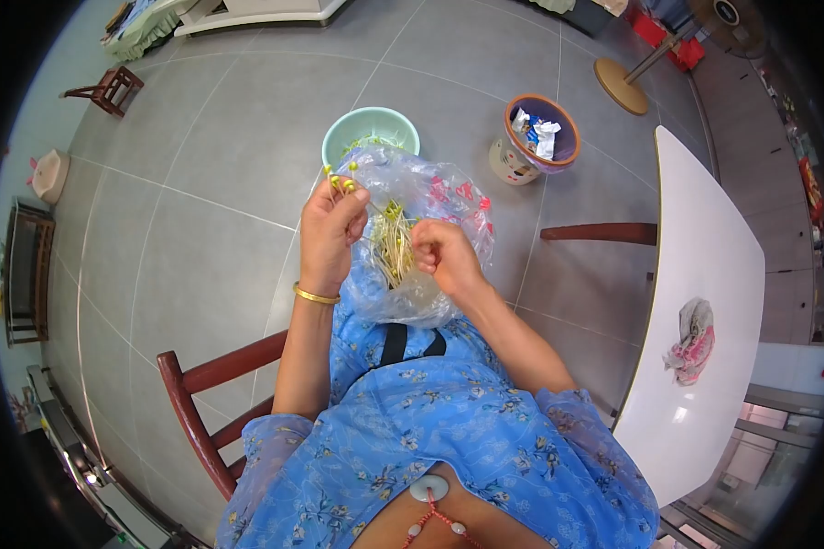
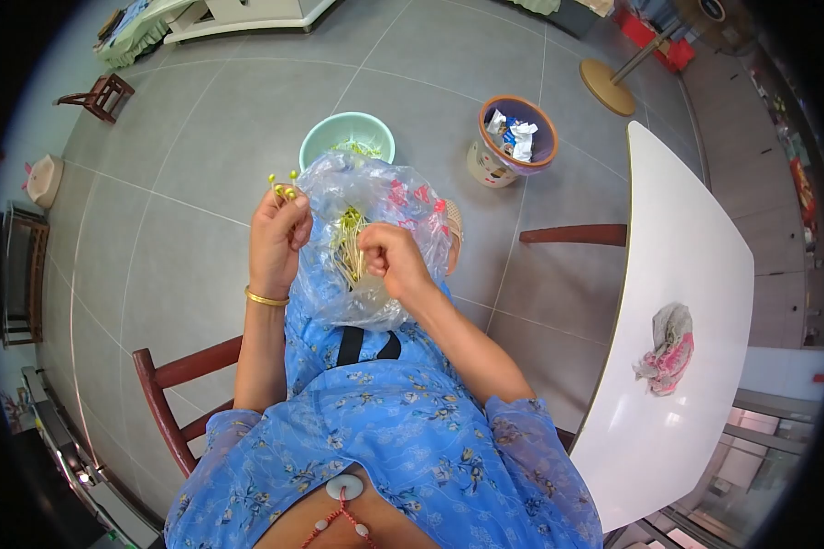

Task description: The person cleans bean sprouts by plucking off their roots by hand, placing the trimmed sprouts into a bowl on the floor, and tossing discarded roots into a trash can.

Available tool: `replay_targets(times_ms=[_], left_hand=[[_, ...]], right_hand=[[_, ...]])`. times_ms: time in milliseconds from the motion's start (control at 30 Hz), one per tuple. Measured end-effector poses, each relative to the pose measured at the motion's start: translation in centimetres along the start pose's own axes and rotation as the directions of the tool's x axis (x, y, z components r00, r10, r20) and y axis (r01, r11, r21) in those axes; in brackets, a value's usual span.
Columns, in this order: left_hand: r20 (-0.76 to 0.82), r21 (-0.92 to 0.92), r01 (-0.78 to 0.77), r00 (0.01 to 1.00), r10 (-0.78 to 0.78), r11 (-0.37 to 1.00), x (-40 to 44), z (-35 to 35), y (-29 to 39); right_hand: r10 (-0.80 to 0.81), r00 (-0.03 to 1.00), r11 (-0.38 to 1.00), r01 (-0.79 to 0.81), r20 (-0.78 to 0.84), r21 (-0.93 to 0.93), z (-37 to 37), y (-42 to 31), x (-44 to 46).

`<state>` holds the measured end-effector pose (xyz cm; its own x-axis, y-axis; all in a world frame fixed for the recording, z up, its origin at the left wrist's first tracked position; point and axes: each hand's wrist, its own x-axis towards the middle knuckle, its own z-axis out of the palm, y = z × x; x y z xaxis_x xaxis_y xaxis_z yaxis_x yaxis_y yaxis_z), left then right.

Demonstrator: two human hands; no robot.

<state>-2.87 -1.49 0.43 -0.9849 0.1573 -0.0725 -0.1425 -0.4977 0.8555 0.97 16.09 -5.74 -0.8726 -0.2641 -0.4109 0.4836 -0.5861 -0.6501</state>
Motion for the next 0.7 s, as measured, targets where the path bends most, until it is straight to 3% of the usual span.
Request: replay_targets(times_ms=[33,100,200,333,400,433,467,500,533,567,633,700], left_hand=[[-0.002,-0.002,0.002,1.000,-0.002,1.000,-0.1,0.1,0.3],[-0.042,-0.010,0.067,0.997,-0.068,0.998,-0.1,0.3,1.1],[0.014,-0.086,0.120,0.993,-0.120,0.989,0.7,-0.9,0.0],[0.055,-0.027,0.244,0.969,-0.242,0.969,1.7,-1.6,-2.0],[0.068,0.236,0.416,0.894,-0.442,0.878,2.8,-2.7,-4.1],[0.069,0.237,0.414,0.895,-0.441,0.879,3.1,-3.2,-5.7],[0.064,0.707,0.124,0.969,-0.237,0.696,3.4,-3.5,-7.4],[0.172,0.956,-0.155,0.984,-0.050,0.250,3.4,-2.7,-7.9],[0.167,0.983,-0.163,0.985,-0.039,0.085,3.1,-2.1,-8.2],[0.169,0.983,-0.166,0.985,-0.038,0.083,3.1,-1.7,-8.6],[0.199,0.968,-0.209,0.977,-0.082,-0.140,3.4,-1.4,-9.5],[0.216,0.960,-0.227,0.973,-0.081,-0.166,3.9,-1.4,-10.1]], right_hand=[[0.002,1.000,1.000,-0.002,-0.001,-0.001,-0.3,0.1,0.2],[0.018,1.000,0.947,-0.023,0.019,0.322,-0.7,-0.1,0.3],[0.075,0.996,0.948,-0.087,0.049,0.308,-0.7,-0.6,-0.3],[0.047,0.986,0.956,-0.091,0.162,0.280,-1.4,-0.6,-0.4],[0.032,0.996,0.968,-0.051,0.079,0.245,-1.1,-0.8,-0.7],[0.031,0.996,0.968,-0.050,0.081,0.244,-1.1,-1.0,-0.6],[0.044,0.997,0.978,-0.058,0.070,0.200,-1.3,-1.3,-0.5],[0.056,0.997,0.986,-0.064,0.059,0.155,-1.5,-1.5,-0.3],[0.052,0.997,0.986,-0.061,0.059,0.156,-1.8,-1.7,-0.1],[0.042,0.998,0.987,-0.049,0.053,0.153,-2.0,-1.7,0.1],[0.028,0.998,0.988,-0.035,0.049,0.148,-1.9,-2.0,0.1],[0.016,1.000,0.994,-0.017,0.010,0.104,-1.5,-2.1,0.0]])
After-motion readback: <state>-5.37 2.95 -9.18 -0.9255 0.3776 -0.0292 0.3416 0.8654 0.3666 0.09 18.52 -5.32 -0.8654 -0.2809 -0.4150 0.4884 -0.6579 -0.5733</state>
